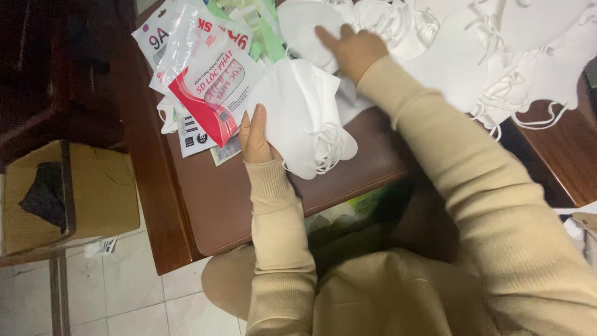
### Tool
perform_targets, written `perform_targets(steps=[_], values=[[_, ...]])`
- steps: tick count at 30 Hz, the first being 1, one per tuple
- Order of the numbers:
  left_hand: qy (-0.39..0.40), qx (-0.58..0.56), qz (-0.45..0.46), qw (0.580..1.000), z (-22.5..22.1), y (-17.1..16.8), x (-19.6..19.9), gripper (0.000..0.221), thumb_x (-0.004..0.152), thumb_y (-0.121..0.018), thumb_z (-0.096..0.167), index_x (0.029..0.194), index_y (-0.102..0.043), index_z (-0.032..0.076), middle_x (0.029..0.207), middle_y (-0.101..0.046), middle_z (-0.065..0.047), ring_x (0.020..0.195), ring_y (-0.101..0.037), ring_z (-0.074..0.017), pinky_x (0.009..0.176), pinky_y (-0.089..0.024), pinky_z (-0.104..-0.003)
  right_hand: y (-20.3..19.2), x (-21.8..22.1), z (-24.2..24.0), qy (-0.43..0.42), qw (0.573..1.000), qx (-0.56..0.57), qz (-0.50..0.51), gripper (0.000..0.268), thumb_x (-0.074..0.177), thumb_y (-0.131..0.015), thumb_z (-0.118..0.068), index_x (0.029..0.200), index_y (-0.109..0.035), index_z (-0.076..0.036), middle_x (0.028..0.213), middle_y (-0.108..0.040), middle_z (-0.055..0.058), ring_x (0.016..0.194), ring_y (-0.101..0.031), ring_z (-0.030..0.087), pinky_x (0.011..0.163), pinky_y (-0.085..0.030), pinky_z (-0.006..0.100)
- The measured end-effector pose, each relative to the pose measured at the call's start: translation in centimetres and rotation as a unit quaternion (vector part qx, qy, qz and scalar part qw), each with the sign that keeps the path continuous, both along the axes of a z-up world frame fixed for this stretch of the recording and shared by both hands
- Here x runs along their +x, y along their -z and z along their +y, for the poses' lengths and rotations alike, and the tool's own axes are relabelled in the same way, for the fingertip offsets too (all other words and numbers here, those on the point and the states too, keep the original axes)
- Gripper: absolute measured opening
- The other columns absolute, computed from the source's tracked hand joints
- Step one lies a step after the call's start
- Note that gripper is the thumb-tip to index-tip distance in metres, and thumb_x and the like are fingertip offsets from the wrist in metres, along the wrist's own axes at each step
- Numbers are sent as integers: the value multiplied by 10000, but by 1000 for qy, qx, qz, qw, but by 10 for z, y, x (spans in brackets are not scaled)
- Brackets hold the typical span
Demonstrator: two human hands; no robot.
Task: Picking up individual white face masks from a pile and stacking them neatly on a table.
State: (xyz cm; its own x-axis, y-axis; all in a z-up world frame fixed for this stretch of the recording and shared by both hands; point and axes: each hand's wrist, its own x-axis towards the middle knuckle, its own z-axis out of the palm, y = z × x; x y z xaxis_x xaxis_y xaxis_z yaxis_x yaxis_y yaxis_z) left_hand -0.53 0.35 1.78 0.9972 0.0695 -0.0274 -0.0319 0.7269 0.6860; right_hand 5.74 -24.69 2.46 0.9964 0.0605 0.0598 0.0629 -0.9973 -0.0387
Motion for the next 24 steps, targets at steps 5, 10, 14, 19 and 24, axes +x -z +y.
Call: perform_targets(steps=[5, 10, 14, 19, 24], values=[[37, 35, -75, 996, -3, -17, -6, 206, 977, -689, 132, 1148, -686, 17, 1002, -758, -244, 883, -780, -291, 790, -679, -416, -10, -11, -14, -25, 998, 20, -56, 837, 840, -657, -206, 1621, -359, -265, 1101, -585, 227, 752, -657, 489, 593, -512, 570], [37, 25, -78, 996, -6, -22, -10, 189, 975, -691, 111, 1137, -683, 14, 1007, -756, -245, 889, -778, -288, 789, -676, -421, 0, -4, -27, -25, 997, 55, -43, 861, 821, -685, -267, 1618, -360, -246, 1179, -536, 238, 856, -604, 490, 684, -475, 557], [43, 33, -83, 995, -4, -21, -7, 188, 985, -674, 106, 1145, -679, 8, 1015, -751, -263, 898, -778, -306, 793, -675, -438, 2, -7, -36, -25, 996, 84, -35, 886, 806, -708, -316, 1617, -360, -231, 1240, -496, 247, 939, -561, 491, 756, -445, 548], [45, 37, -84, 995, -9, -32, -13, 176, 985, -670, 99, 1128, -683, -3, 994, -748, -269, 875, -779, -309, 766, -677, -438, 9, -12, -49, -25, 992, 121, -26, 923, 787, -735, -377, 1615, -361, -212, 1317, -447, 259, 1043, -507, 494, 847, -407, 537], [42, 78, -77, 993, -12, -16, -8, 171, 974, -681, 111, 1104, -688, 1, 953, -752, -243, 842, -778, -279, 752, -676, -419, -2, 4, -49, -33, 987, 156, -19, 965, 769, -762, -438, 1613, -362, -192, 1394, -397, 272, 1147, -453, 498, 938, -368, 527]])
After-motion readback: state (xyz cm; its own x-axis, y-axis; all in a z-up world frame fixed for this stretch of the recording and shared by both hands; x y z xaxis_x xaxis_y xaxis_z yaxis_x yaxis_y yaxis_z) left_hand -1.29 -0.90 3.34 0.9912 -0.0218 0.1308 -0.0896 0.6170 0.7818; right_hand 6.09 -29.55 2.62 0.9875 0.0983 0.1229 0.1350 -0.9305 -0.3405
